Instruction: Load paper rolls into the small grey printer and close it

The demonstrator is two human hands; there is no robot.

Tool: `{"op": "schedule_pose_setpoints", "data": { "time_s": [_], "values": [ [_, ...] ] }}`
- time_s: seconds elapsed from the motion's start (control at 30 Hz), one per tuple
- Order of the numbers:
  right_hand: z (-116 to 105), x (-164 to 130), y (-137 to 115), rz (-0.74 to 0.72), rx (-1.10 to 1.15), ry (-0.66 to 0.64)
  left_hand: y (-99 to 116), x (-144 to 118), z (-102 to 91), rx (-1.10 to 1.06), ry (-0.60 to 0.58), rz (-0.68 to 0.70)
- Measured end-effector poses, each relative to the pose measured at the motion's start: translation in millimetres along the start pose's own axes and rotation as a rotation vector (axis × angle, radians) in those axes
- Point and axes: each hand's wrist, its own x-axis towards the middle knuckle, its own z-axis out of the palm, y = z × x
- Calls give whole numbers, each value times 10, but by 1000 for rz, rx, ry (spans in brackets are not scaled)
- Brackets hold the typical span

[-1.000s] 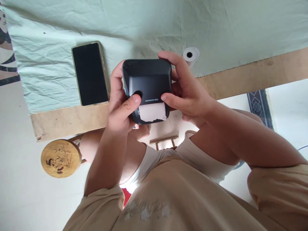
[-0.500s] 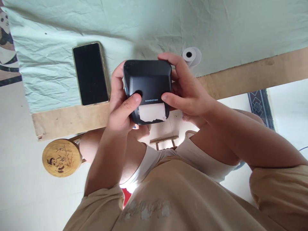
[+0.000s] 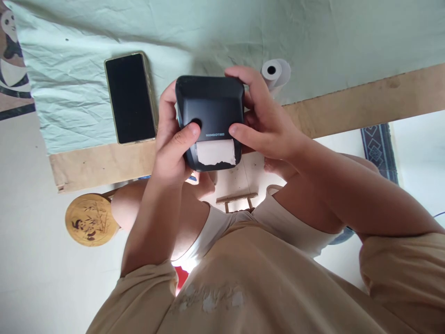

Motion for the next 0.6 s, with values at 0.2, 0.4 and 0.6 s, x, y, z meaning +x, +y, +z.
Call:
{"op": "schedule_pose_setpoints", "data": {
  "time_s": [0.2,0.4,0.6],
  "values": [
    [-5,-3,-76,15,-36,40,131,-23,152,-44,-23,41],
    [7,97,140,-85,-75,79,220,19,225,-57,9,-3],
    [-71,57,63,-128,-95,64,395,21,465,6,-10,-41]
  ]
}}
